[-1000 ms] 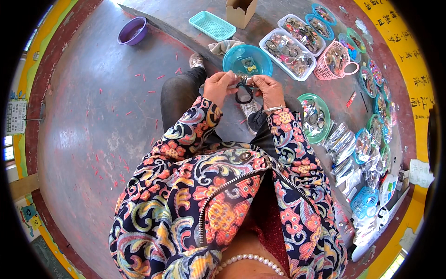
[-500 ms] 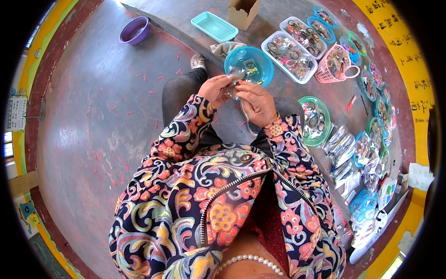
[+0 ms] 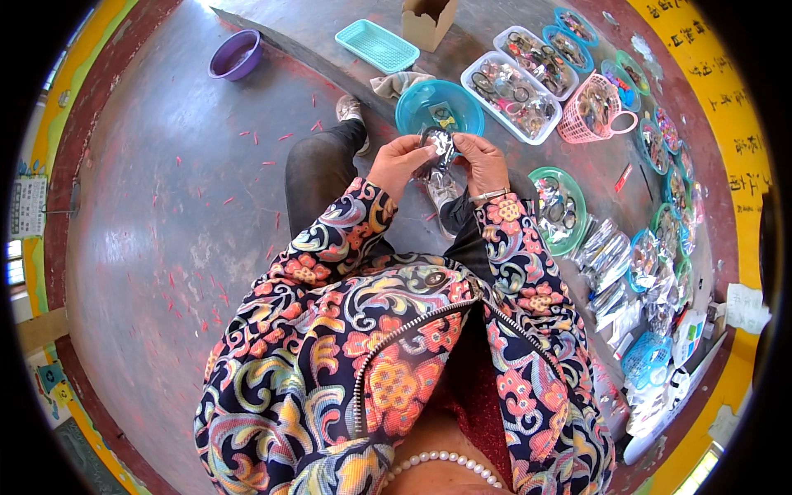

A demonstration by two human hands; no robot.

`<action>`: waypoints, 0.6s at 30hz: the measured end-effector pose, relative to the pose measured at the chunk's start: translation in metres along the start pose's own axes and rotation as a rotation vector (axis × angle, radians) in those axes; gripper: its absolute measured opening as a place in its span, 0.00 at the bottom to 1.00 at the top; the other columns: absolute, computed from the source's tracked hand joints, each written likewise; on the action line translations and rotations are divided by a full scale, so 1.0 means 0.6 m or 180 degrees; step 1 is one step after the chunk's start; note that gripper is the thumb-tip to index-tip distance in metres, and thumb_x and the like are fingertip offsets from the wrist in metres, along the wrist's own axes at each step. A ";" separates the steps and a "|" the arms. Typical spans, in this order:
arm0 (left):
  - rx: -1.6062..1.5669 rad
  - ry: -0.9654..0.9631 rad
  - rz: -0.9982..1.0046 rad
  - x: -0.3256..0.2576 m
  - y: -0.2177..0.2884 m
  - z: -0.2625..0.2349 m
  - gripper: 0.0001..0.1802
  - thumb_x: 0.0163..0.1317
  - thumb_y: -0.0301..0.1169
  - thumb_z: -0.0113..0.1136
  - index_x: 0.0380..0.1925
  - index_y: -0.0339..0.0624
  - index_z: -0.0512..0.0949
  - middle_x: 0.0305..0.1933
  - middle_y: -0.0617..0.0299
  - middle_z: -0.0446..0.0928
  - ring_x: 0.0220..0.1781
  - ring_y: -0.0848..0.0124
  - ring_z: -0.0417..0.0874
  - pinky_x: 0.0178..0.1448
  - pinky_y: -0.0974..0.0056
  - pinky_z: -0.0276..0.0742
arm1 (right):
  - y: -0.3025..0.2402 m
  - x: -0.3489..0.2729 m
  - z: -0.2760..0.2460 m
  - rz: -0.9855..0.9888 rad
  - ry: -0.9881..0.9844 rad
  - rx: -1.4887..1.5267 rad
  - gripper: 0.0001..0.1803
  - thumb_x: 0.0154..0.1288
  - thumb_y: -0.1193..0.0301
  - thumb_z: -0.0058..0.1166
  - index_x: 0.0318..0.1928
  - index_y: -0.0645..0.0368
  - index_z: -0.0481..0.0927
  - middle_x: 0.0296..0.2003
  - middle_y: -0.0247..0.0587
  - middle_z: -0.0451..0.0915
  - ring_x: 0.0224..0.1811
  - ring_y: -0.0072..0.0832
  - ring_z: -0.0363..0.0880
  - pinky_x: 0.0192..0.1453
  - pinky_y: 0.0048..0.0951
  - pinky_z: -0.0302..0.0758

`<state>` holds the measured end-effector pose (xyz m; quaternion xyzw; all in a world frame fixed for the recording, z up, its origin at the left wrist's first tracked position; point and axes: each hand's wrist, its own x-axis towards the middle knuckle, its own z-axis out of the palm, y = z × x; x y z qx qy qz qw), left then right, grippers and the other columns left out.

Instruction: The person sits on the floor and sorts through small hair accessories, picking them from a blue bowl and placing them into clear plastic bags. They handle the items one by one, organizing them into containers and baskets on the floor.

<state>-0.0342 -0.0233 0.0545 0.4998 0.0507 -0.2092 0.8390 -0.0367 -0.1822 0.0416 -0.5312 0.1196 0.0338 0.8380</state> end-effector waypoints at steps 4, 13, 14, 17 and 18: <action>0.0147 -0.0009 0.0081 0.004 -0.002 -0.001 0.09 0.57 0.28 0.53 0.35 0.34 0.75 0.33 0.60 0.78 0.31 0.78 0.77 0.36 0.75 0.72 | -0.004 -0.007 0.007 -0.0202 0.0055 -0.0580 0.10 0.53 0.68 0.59 0.32 0.61 0.81 0.25 0.28 0.77 0.24 0.14 0.69 0.28 0.17 0.66; 0.0168 0.0045 0.0220 0.004 -0.009 0.006 0.08 0.58 0.26 0.51 0.32 0.32 0.75 0.31 0.60 0.78 0.32 0.78 0.78 0.37 0.75 0.72 | 0.009 -0.002 0.003 -0.0220 0.0099 -0.0094 0.05 0.54 0.71 0.56 0.29 0.60 0.80 0.25 0.29 0.77 0.26 0.14 0.70 0.31 0.17 0.65; 0.0202 0.0021 0.0247 0.002 -0.007 0.011 0.08 0.58 0.26 0.51 0.32 0.32 0.76 0.31 0.60 0.78 0.31 0.78 0.77 0.37 0.75 0.72 | 0.011 -0.001 0.000 -0.0228 0.0081 -0.0019 0.05 0.54 0.72 0.56 0.29 0.60 0.79 0.25 0.29 0.78 0.27 0.15 0.70 0.31 0.17 0.65; 0.0356 -0.0045 0.0335 -0.001 -0.004 0.016 0.08 0.58 0.27 0.51 0.31 0.33 0.76 0.30 0.61 0.78 0.31 0.79 0.77 0.35 0.76 0.71 | 0.015 0.003 -0.009 -0.0282 0.0043 0.0132 0.05 0.54 0.72 0.55 0.30 0.60 0.79 0.25 0.30 0.78 0.27 0.16 0.71 0.31 0.18 0.65; 0.0443 -0.0069 0.0366 0.002 -0.007 0.012 0.08 0.58 0.27 0.51 0.30 0.33 0.76 0.29 0.62 0.78 0.30 0.80 0.77 0.35 0.76 0.71 | 0.013 0.003 -0.009 -0.0322 0.0047 0.0133 0.06 0.54 0.71 0.55 0.30 0.59 0.79 0.25 0.31 0.78 0.27 0.16 0.72 0.31 0.18 0.65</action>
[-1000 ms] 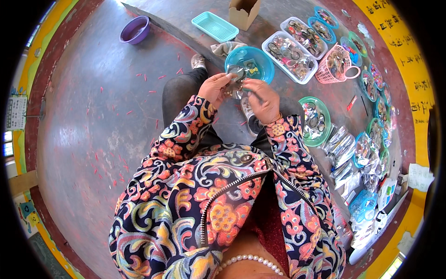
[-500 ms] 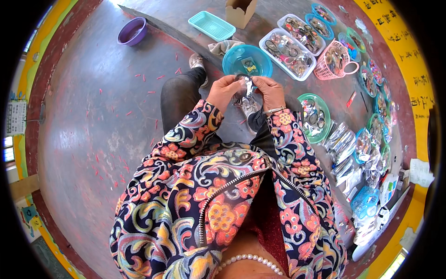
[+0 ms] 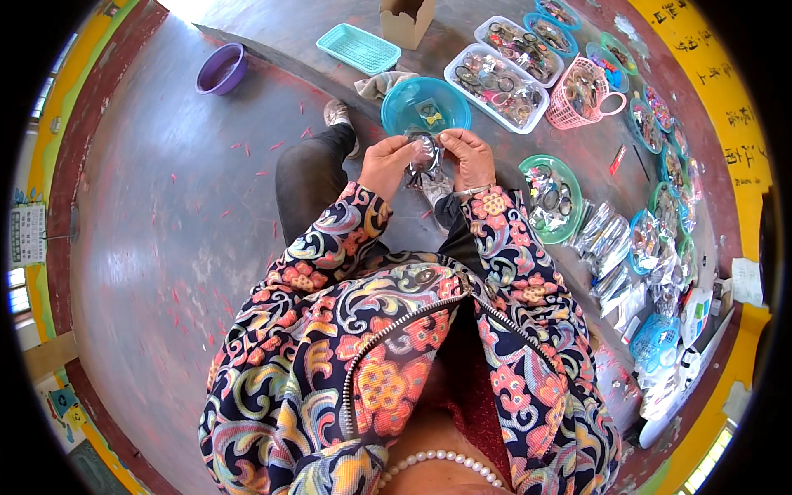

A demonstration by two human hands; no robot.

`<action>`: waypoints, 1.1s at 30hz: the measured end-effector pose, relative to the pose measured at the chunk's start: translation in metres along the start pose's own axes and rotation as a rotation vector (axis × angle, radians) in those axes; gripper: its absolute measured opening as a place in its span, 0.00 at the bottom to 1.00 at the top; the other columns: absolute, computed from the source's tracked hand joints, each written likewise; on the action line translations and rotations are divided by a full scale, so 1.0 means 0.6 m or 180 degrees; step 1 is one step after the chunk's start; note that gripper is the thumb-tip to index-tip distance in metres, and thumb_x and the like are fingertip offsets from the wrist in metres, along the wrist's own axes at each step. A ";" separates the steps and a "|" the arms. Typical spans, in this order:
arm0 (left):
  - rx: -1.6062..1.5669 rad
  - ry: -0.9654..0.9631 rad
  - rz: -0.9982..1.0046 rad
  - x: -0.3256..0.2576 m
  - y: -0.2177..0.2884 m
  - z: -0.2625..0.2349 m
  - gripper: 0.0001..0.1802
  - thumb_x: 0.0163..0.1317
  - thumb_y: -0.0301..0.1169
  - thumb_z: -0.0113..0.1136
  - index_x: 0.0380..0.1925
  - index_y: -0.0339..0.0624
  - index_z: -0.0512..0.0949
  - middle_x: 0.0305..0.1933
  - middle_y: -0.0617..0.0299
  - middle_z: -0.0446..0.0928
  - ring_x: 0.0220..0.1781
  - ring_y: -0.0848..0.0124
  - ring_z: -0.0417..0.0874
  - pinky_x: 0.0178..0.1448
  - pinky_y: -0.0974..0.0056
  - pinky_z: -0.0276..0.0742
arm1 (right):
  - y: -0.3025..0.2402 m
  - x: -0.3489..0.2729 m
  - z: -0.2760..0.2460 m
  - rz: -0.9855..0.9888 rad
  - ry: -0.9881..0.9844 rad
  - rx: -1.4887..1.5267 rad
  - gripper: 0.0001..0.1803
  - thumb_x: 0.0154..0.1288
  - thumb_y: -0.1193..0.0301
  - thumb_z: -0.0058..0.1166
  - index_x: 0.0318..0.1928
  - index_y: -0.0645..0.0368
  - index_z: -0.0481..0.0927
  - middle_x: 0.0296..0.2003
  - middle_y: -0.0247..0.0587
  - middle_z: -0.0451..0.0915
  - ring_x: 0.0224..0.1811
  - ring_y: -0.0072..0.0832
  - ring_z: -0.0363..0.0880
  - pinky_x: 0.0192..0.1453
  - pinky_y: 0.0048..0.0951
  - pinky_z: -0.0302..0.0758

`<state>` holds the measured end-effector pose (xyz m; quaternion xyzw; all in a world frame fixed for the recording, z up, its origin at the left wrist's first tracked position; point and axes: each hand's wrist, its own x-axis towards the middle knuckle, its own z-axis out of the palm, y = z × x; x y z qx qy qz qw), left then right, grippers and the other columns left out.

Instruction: The person sits on the floor and sorts through small hair accessories, picking them from a blue bowl and placing them into clear plastic bags. They handle the items one by one, organizing them into containers and baskets on the floor.

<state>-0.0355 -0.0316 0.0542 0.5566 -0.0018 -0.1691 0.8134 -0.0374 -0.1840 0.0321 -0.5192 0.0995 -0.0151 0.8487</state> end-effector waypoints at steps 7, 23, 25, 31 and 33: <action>-0.0027 0.0248 0.0311 0.009 0.001 -0.015 0.08 0.58 0.29 0.51 0.33 0.35 0.75 0.30 0.61 0.77 0.28 0.77 0.76 0.30 0.75 0.70 | 0.002 -0.004 0.003 0.0052 -0.0438 -0.0804 0.11 0.53 0.64 0.56 0.31 0.59 0.78 0.24 0.29 0.76 0.24 0.14 0.70 0.27 0.17 0.66; 0.0187 0.0288 -0.0122 0.013 -0.032 -0.040 0.12 0.61 0.36 0.50 0.36 0.38 0.74 0.39 0.56 0.77 0.41 0.74 0.77 0.40 0.73 0.66 | -0.135 -0.093 -0.275 -0.0426 0.1417 -0.1358 0.15 0.57 0.64 0.52 0.40 0.62 0.76 0.30 0.34 0.78 0.31 0.18 0.75 0.32 0.17 0.69; 0.0351 0.0368 -0.0275 0.020 -0.066 -0.077 0.12 0.60 0.36 0.50 0.35 0.39 0.74 0.37 0.58 0.78 0.40 0.74 0.77 0.39 0.74 0.67 | -0.128 -0.122 -0.374 -0.0453 0.1877 -0.1790 0.16 0.56 0.64 0.53 0.41 0.63 0.76 0.30 0.34 0.78 0.31 0.18 0.75 0.30 0.18 0.69; 0.0729 0.0492 -0.0688 0.013 -0.111 -0.103 0.12 0.59 0.36 0.51 0.34 0.38 0.74 0.35 0.58 0.79 0.36 0.75 0.78 0.36 0.74 0.68 | -0.053 -0.214 -0.593 0.0073 0.3016 -0.1213 0.16 0.57 0.71 0.49 0.47 0.62 0.71 0.28 0.36 0.76 0.22 0.19 0.71 0.22 0.17 0.68; 0.0765 0.0452 -0.0709 0.016 -0.112 -0.103 0.12 0.59 0.36 0.50 0.34 0.38 0.74 0.35 0.58 0.79 0.35 0.75 0.78 0.36 0.73 0.68 | -0.028 -0.221 -0.608 0.0352 0.3094 -0.1455 0.17 0.57 0.71 0.48 0.48 0.59 0.70 0.28 0.36 0.77 0.23 0.18 0.72 0.22 0.18 0.68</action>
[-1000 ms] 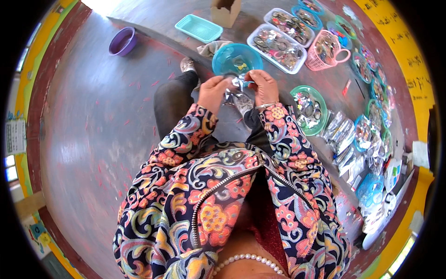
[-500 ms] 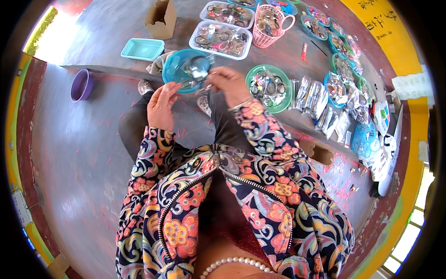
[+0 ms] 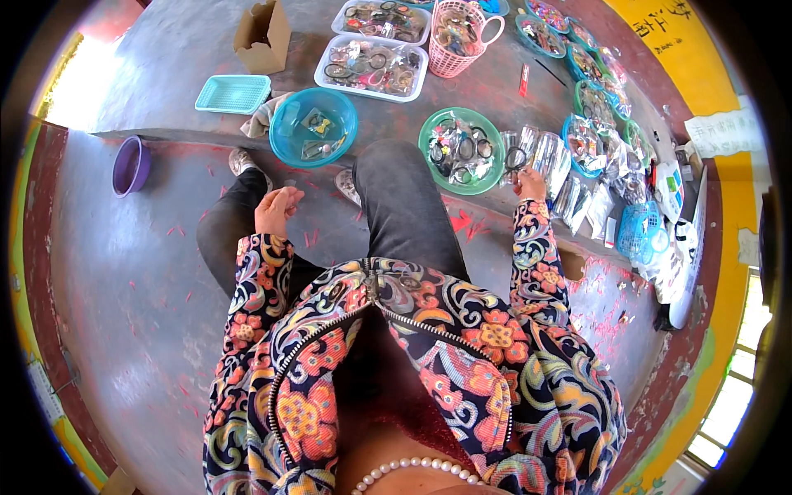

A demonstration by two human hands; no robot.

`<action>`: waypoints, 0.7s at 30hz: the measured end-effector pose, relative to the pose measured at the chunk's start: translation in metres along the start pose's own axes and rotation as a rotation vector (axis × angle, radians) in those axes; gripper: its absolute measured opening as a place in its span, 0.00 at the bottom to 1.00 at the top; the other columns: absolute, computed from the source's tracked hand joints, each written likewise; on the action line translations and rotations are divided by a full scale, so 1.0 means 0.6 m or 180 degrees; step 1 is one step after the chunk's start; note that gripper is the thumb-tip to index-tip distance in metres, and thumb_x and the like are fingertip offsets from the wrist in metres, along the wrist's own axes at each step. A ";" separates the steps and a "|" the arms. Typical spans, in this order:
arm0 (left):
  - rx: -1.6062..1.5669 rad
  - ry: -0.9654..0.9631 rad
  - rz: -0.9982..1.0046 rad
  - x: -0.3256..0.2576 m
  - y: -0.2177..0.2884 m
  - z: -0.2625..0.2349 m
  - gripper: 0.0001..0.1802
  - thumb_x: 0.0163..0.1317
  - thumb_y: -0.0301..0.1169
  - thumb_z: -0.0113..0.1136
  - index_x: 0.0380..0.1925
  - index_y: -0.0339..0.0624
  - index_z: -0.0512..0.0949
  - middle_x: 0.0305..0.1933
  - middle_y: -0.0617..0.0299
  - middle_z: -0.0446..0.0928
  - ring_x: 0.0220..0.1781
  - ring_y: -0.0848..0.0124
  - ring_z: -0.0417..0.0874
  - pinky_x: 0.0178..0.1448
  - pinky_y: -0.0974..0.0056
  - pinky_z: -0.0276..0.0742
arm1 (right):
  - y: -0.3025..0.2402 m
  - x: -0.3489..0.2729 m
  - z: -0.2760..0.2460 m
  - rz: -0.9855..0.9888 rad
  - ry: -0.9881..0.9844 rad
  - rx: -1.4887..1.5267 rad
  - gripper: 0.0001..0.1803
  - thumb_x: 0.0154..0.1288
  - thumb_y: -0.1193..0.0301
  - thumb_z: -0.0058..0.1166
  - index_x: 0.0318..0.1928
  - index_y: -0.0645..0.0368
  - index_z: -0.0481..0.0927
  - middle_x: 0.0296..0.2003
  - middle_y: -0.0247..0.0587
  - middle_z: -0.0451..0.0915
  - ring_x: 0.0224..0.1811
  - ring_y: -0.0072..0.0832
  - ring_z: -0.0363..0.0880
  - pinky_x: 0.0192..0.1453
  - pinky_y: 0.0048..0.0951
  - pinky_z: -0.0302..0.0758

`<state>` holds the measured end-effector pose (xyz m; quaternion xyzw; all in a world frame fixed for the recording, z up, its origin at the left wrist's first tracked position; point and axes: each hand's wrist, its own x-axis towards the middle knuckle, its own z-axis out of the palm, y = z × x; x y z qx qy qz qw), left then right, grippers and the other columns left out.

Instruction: The person sits on the floor and sorts through small hair accessories, picking them from a blue bowl and placing them into clear plastic bags. They handle the items one by one, organizing them into containers and baskets on the floor.

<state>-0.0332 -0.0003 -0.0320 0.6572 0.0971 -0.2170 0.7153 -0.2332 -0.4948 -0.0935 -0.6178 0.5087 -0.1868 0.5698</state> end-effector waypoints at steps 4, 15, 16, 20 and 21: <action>0.0193 -0.0089 -0.0074 0.007 -0.009 -0.016 0.12 0.59 0.36 0.50 0.34 0.37 0.74 0.35 0.58 0.79 0.35 0.75 0.77 0.36 0.73 0.69 | 0.004 0.013 0.032 0.0233 -0.0362 -0.0112 0.19 0.58 0.70 0.48 0.51 0.57 0.68 0.31 0.35 0.77 0.26 0.19 0.74 0.23 0.19 0.69; 0.0301 0.0006 -0.0181 0.011 -0.017 -0.028 0.13 0.59 0.36 0.49 0.35 0.38 0.74 0.35 0.59 0.78 0.35 0.75 0.78 0.37 0.72 0.68 | 0.048 0.120 0.094 -0.0946 -0.0494 -0.2269 0.19 0.54 0.64 0.43 0.47 0.52 0.75 0.37 0.43 0.78 0.40 0.34 0.77 0.39 0.32 0.72; 0.0336 0.0138 -0.0173 0.004 -0.013 -0.043 0.13 0.59 0.36 0.49 0.35 0.38 0.75 0.35 0.59 0.78 0.35 0.75 0.77 0.37 0.72 0.68 | 0.012 0.073 0.147 -0.1085 -0.0174 -0.2442 0.18 0.54 0.64 0.44 0.45 0.52 0.76 0.37 0.43 0.78 0.42 0.35 0.77 0.43 0.32 0.72; 0.0481 -0.0046 -0.0152 0.010 -0.009 -0.019 0.13 0.58 0.35 0.50 0.35 0.37 0.75 0.35 0.59 0.78 0.35 0.75 0.78 0.37 0.73 0.68 | -0.040 0.006 0.154 -0.1227 -0.0150 -0.2268 0.15 0.52 0.63 0.47 0.39 0.52 0.79 0.35 0.41 0.79 0.41 0.33 0.77 0.48 0.29 0.70; 0.0536 -0.0079 -0.0135 0.010 -0.008 -0.016 0.13 0.58 0.35 0.50 0.35 0.36 0.76 0.35 0.59 0.78 0.35 0.75 0.78 0.36 0.73 0.68 | -0.064 -0.019 0.163 -0.1328 -0.0236 -0.1952 0.14 0.52 0.63 0.48 0.38 0.52 0.80 0.34 0.39 0.80 0.40 0.31 0.78 0.47 0.28 0.71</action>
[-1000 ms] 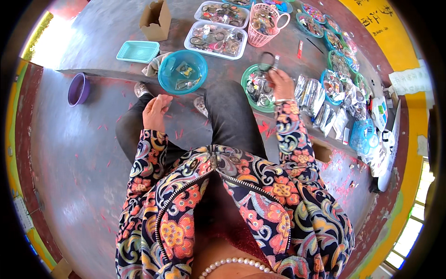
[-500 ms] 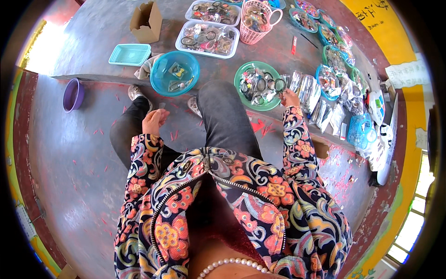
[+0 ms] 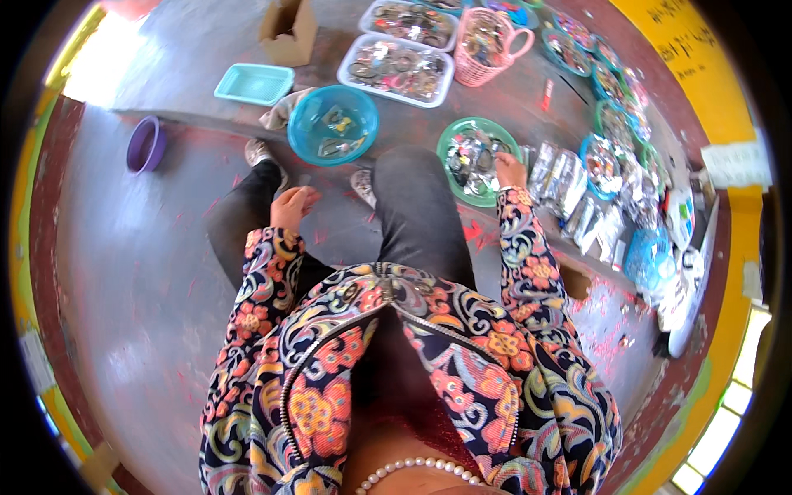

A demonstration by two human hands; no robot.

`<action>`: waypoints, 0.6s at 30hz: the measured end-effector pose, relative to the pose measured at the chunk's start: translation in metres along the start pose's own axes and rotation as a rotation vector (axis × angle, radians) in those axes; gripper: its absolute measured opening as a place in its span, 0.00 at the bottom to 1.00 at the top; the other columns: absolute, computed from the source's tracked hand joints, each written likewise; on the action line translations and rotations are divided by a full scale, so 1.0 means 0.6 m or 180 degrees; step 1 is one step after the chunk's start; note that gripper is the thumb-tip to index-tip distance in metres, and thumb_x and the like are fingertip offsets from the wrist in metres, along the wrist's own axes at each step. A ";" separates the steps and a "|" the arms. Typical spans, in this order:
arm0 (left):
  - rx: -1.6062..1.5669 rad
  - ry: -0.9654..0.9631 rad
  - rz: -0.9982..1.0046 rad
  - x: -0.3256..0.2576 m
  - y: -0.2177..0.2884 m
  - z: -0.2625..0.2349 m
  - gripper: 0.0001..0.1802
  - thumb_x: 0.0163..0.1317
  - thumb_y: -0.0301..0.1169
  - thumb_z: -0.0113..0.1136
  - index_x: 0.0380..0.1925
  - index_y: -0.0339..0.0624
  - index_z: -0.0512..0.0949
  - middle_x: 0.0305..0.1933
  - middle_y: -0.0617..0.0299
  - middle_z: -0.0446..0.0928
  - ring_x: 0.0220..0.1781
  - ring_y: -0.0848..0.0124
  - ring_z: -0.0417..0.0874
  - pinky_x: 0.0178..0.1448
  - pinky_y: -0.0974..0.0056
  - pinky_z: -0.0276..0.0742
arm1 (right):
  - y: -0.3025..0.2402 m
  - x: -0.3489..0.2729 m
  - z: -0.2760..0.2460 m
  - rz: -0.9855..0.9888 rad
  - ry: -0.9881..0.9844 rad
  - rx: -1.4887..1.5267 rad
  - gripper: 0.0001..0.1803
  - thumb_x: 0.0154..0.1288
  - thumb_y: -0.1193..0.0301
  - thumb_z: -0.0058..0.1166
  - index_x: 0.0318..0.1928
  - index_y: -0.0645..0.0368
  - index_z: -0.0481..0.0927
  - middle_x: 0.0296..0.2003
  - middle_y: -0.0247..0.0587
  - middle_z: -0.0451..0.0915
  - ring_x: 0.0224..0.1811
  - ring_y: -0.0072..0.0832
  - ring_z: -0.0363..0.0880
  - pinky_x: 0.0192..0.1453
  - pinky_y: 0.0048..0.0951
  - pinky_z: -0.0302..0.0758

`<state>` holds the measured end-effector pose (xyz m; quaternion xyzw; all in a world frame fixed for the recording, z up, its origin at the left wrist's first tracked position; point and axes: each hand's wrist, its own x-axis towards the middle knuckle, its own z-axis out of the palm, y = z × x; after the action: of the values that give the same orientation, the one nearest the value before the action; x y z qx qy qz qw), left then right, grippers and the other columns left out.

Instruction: The person sits on the floor and sorts through small hair accessories, picking them from a blue bowl and placing them into clear plastic bags. They handle the items one by one, organizing them into containers and baskets on the floor.

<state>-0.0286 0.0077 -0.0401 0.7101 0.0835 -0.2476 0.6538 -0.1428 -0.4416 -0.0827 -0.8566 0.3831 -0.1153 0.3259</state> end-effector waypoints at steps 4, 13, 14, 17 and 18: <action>0.0047 -0.0113 0.0027 0.003 0.022 0.009 0.13 0.58 0.34 0.50 0.34 0.36 0.76 0.34 0.59 0.79 0.36 0.74 0.78 0.37 0.74 0.68 | -0.219 -0.060 -0.024 -0.1129 0.0082 0.1230 0.10 0.57 0.70 0.48 0.37 0.59 0.78 0.32 0.41 0.80 0.35 0.26 0.78 0.40 0.25 0.72; 0.1221 0.0004 0.0879 0.103 0.057 0.006 0.14 0.53 0.35 0.51 0.31 0.36 0.78 0.28 0.56 0.79 0.31 0.68 0.79 0.35 0.66 0.72 | -0.440 -0.291 0.092 -0.3880 -0.2186 0.1042 0.08 0.54 0.70 0.47 0.33 0.58 0.77 0.29 0.43 0.77 0.32 0.41 0.76 0.37 0.37 0.72; 0.1713 -0.0005 0.0995 0.105 0.076 0.010 0.14 0.53 0.36 0.51 0.32 0.37 0.78 0.30 0.55 0.78 0.33 0.65 0.79 0.37 0.65 0.72 | -0.423 -0.305 0.113 -0.3955 -0.2717 0.0253 0.08 0.53 0.70 0.47 0.31 0.58 0.77 0.28 0.44 0.77 0.31 0.42 0.76 0.36 0.38 0.72; 0.2527 0.0136 0.1228 0.127 0.083 0.005 0.13 0.51 0.35 0.52 0.32 0.41 0.78 0.32 0.52 0.77 0.35 0.57 0.78 0.41 0.62 0.72 | -0.390 -0.330 0.139 -0.4224 -0.3363 -0.0965 0.07 0.48 0.71 0.47 0.28 0.59 0.76 0.26 0.46 0.76 0.30 0.44 0.76 0.32 0.41 0.72; 0.2677 0.0115 0.1291 0.136 0.079 0.003 0.13 0.51 0.35 0.51 0.32 0.41 0.78 0.32 0.52 0.77 0.35 0.58 0.78 0.41 0.62 0.72 | -0.383 -0.334 0.143 -0.4319 -0.3417 -0.1178 0.07 0.46 0.72 0.47 0.27 0.60 0.76 0.26 0.46 0.76 0.29 0.44 0.76 0.31 0.41 0.72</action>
<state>0.0622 -0.0169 -0.0358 0.9197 -0.1532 -0.1147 0.3429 -0.1071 -0.1413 0.0111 -0.8768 -0.3999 0.1977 0.1792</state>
